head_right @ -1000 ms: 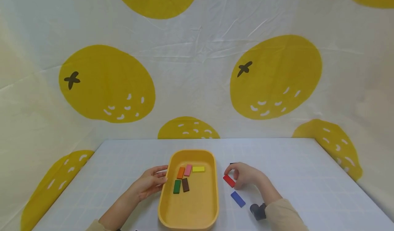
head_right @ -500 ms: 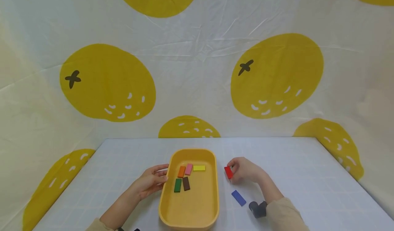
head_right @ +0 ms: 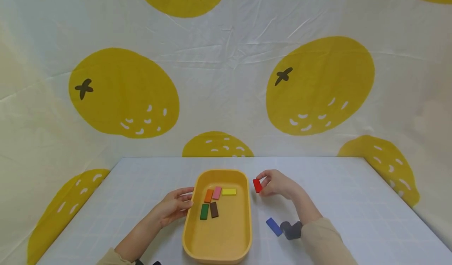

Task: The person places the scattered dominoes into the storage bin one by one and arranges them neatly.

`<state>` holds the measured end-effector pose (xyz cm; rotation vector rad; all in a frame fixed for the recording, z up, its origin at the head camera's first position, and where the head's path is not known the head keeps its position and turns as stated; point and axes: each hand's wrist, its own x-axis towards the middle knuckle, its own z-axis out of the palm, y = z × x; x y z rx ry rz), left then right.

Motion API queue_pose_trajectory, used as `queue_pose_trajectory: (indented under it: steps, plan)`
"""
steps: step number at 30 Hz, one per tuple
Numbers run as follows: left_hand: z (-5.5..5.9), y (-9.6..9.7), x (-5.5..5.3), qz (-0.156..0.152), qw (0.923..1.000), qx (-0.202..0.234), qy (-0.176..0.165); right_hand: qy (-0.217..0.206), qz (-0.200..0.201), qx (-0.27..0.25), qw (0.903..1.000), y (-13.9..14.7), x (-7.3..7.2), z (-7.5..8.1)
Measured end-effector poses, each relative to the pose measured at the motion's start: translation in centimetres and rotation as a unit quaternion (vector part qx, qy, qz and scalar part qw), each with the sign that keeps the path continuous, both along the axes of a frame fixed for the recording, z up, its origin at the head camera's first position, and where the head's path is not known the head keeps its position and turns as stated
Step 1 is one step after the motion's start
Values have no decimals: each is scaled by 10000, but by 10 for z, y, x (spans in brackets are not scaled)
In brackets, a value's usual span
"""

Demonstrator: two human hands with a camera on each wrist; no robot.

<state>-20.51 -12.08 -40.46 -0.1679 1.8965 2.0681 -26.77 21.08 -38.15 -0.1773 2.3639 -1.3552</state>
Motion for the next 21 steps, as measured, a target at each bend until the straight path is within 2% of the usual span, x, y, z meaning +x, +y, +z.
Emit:
queue_pose_trajectory:
  steps: [12,21]
  plan:
    - [0,-1,1,-18,9999,86,57,214,-101,-55,9997,-19,-4,19]
    - [-3,-2,0,-97,9993,314,162,62,43,-376,9993,-35,-7,27]
